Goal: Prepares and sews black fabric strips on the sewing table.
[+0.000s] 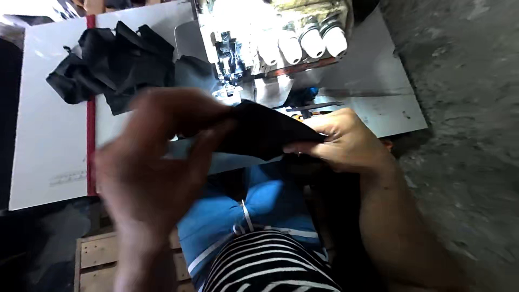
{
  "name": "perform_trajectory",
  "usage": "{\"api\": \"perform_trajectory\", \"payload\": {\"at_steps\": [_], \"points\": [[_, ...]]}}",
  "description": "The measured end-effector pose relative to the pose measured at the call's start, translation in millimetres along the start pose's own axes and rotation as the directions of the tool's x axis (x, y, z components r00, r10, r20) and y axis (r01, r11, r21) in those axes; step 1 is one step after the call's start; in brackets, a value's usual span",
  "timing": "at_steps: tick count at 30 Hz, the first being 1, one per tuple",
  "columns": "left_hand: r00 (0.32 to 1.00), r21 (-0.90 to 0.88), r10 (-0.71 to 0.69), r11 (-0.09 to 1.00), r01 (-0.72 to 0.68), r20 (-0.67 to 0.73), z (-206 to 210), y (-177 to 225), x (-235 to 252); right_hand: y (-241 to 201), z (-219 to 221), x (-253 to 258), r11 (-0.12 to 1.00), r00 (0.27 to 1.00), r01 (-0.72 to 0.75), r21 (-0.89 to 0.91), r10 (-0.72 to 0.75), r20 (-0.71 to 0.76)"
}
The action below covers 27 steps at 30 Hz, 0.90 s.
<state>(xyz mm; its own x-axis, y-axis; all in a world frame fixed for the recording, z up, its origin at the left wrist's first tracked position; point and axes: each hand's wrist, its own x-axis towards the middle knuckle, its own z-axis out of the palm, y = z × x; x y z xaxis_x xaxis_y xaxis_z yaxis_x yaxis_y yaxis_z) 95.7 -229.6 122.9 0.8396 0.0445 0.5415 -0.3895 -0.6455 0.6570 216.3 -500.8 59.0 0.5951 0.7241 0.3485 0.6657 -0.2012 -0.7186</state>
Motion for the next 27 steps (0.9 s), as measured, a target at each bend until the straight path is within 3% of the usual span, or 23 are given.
{"api": "perform_trajectory", "payload": {"at_steps": [2,5,7,9,13,22,25,27], "points": [[0.989,0.013,-0.130,0.991,0.131,-0.073,-24.4,-37.1,-22.1,0.0,5.1,-7.8,0.970,0.997,-0.067,0.235,0.076,-0.028],[0.954,0.020,-0.270,0.961,0.275,-0.127,-34.9,-67.6,-65.4,-0.8,37.2,-16.1,0.817,0.955,-0.211,0.536,0.289,-0.065],[0.924,0.045,-0.349,0.932,0.360,-0.158,-41.8,-68.5,-87.8,-5.5,62.8,-14.2,0.708,0.881,-0.279,0.649,0.457,-0.120],[0.891,0.093,-0.415,0.895,0.436,-0.187,-51.8,-66.0,-102.7,-11.0,80.8,-11.2,0.670,0.813,-0.303,0.678,0.553,-0.183],[0.835,0.041,-0.497,0.854,0.519,-0.236,-69.1,-65.8,-120.3,-21.9,85.2,-7.3,0.708,0.832,-0.277,0.650,0.515,-0.205],[0.839,-0.148,-0.452,0.892,0.428,-0.301,-78.0,-59.8,-135.7,-33.2,83.3,-1.9,0.787,0.870,-0.297,0.540,0.457,-0.187],[0.821,-0.124,-0.481,0.876,0.467,-0.307,-72.2,-60.3,-134.8,-32.2,88.0,-4.4,0.710,0.869,-0.290,0.642,0.476,-0.134],[0.819,-0.131,-0.477,0.878,0.460,-0.319,-71.2,-61.7,-136.1,-34.4,92.9,-3.5,0.578,0.861,-0.272,0.770,0.503,-0.073]]}}
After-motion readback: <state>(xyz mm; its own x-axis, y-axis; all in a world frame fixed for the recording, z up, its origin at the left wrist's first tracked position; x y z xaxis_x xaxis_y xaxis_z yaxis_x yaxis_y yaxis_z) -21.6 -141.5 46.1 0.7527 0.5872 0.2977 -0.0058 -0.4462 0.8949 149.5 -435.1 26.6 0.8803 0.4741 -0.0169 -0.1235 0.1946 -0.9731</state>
